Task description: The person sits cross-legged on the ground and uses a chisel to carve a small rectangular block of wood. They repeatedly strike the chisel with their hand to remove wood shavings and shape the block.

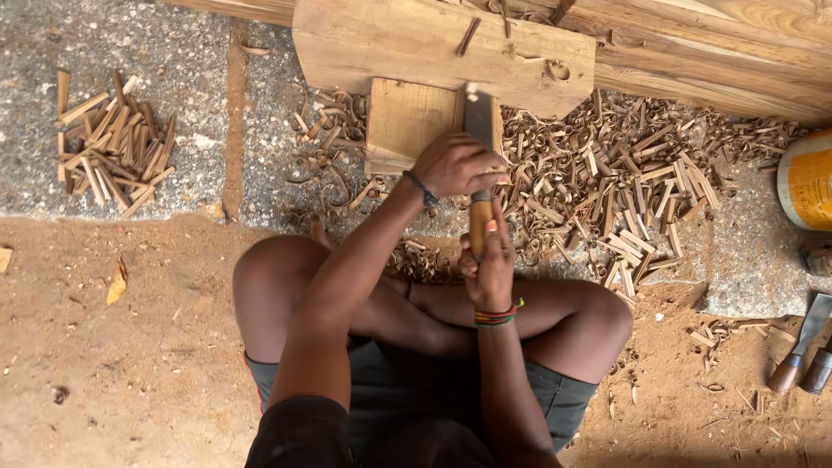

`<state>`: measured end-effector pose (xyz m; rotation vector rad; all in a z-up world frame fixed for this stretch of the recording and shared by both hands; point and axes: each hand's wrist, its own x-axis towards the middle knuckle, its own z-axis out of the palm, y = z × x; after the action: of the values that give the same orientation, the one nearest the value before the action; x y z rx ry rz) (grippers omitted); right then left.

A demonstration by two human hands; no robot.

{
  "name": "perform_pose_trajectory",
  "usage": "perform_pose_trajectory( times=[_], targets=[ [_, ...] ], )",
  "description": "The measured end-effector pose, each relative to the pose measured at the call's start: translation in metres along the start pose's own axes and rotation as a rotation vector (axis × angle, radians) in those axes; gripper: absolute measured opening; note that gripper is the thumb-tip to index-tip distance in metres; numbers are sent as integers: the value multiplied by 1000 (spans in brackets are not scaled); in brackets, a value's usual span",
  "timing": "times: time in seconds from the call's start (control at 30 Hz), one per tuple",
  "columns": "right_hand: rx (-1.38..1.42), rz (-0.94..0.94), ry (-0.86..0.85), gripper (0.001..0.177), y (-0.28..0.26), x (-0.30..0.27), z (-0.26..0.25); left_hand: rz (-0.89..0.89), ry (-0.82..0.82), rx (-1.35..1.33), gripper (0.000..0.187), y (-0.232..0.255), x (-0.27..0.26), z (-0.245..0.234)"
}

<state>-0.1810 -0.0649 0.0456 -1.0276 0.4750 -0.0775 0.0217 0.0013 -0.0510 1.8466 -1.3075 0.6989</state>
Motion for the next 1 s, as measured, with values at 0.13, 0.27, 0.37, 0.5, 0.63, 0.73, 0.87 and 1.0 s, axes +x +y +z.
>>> perform_pose_trajectory(
  times=[0.13, 0.27, 0.37, 0.5, 0.63, 0.73, 0.87, 1.0],
  targets=[
    [143, -182, 7, 61, -26, -14, -35, -181, 64, 113, 27, -11, -20, -40],
    [59, -346, 137, 60, -52, -29, -73, -447, 20, 277, 40, -25, -24, -73],
    [-71, -327, 256, 61, -49, -50, -90, -532, -181, 304, 59, -21, -13, -72],
    [-116, -266, 214, 63, -21, -71, -93, -468, -328, 424, 66, -24, -4, -57],
    [-151, -258, 148, 60, -11, -71, -83, -527, -355, 343, 73, -32, -10, -52],
    [-210, -260, 120, 59, -12, -62, -68, -548, -243, 238, 82, -33, -13, -51],
    [-270, -199, 95, 56, -7, -58, -40, -347, -68, 154, 78, -11, 6, -37],
    [-299, -80, 78, 56, 7, -59, -18, -225, -107, -54, 75, 27, 27, -17]
  ],
)
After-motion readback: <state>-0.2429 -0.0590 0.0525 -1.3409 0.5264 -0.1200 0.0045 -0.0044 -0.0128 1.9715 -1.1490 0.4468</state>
